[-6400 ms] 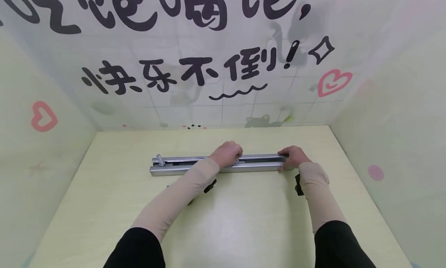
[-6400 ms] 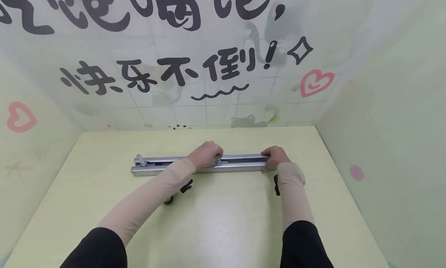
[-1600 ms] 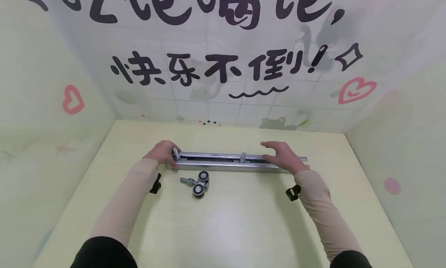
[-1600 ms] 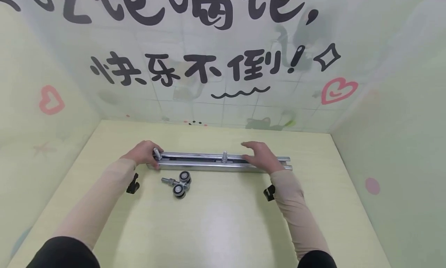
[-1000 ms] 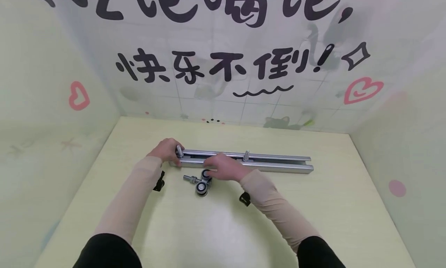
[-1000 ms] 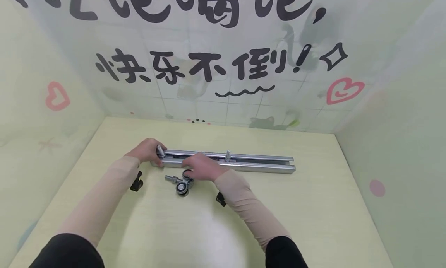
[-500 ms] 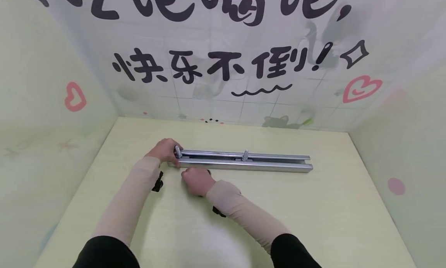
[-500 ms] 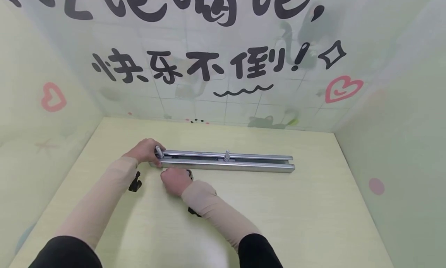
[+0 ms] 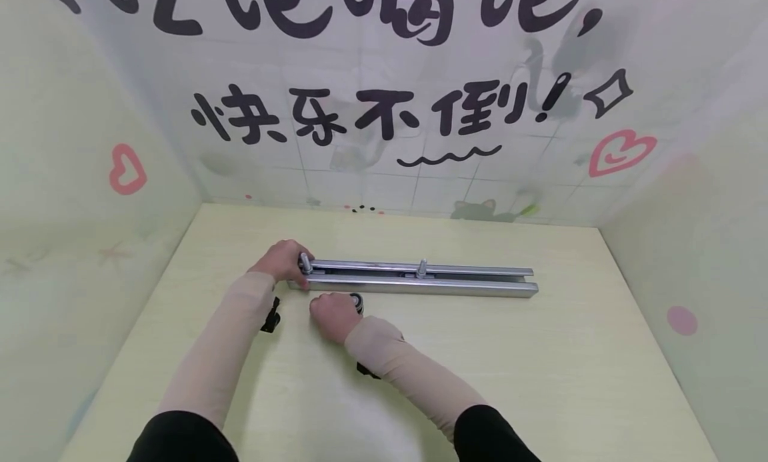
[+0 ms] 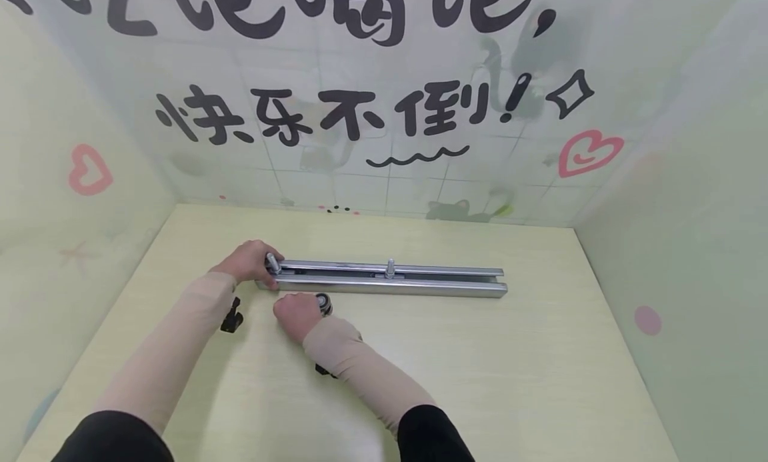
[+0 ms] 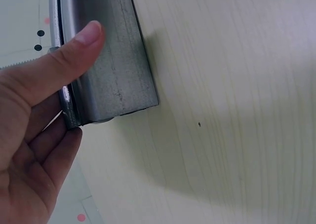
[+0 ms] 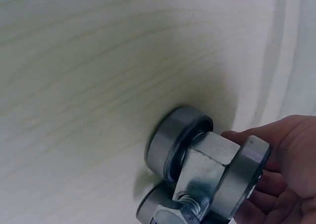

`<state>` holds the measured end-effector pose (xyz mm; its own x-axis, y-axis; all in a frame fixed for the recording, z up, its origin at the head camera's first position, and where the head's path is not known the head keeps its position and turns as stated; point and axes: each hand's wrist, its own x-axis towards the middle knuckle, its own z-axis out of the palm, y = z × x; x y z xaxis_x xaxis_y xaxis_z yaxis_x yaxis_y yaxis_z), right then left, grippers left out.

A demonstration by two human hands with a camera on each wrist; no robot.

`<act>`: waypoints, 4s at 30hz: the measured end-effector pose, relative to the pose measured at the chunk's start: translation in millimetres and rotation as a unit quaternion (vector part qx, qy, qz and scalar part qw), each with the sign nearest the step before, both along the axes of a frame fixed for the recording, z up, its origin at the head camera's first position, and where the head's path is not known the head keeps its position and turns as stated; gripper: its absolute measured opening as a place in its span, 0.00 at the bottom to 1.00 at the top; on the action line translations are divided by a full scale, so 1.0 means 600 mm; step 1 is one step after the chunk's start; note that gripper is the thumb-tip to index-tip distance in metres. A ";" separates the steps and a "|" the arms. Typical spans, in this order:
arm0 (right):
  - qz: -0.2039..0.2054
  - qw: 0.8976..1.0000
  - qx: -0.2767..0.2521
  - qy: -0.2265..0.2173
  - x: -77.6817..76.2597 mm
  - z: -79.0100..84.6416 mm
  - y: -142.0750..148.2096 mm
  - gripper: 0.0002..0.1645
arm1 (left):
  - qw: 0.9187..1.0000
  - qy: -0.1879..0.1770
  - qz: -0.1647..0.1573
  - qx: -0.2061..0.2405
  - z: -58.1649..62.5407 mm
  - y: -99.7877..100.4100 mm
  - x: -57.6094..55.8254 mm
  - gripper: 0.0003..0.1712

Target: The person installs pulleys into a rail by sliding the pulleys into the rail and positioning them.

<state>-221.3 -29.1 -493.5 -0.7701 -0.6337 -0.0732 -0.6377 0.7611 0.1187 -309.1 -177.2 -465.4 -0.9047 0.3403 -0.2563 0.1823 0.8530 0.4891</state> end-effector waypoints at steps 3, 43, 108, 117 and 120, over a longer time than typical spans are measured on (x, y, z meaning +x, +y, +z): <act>0.001 1.000 0.004 0.005 0.000 0.001 0.001 0.04 | 1.000 -0.007 0.006 0.001 0.001 0.002 0.001 0.36; -0.022 0.948 -0.304 -0.094 0.021 0.047 0.125 0.10 | 1.000 -0.023 0.013 0.011 0.001 0.000 -0.003 0.37; -0.017 0.886 -0.461 0.048 0.058 0.007 0.196 0.07 | 1.000 -0.017 0.011 0.010 -0.004 -0.003 0.000 0.36; -0.019 0.878 -0.476 0.053 0.064 -0.004 0.197 0.08 | 1.000 -0.022 0.013 0.007 0.000 0.000 0.003 0.36; -0.029 0.875 -0.482 0.043 0.064 -0.007 0.199 0.09 | 1.000 -0.021 0.013 0.008 0.001 0.001 0.003 0.36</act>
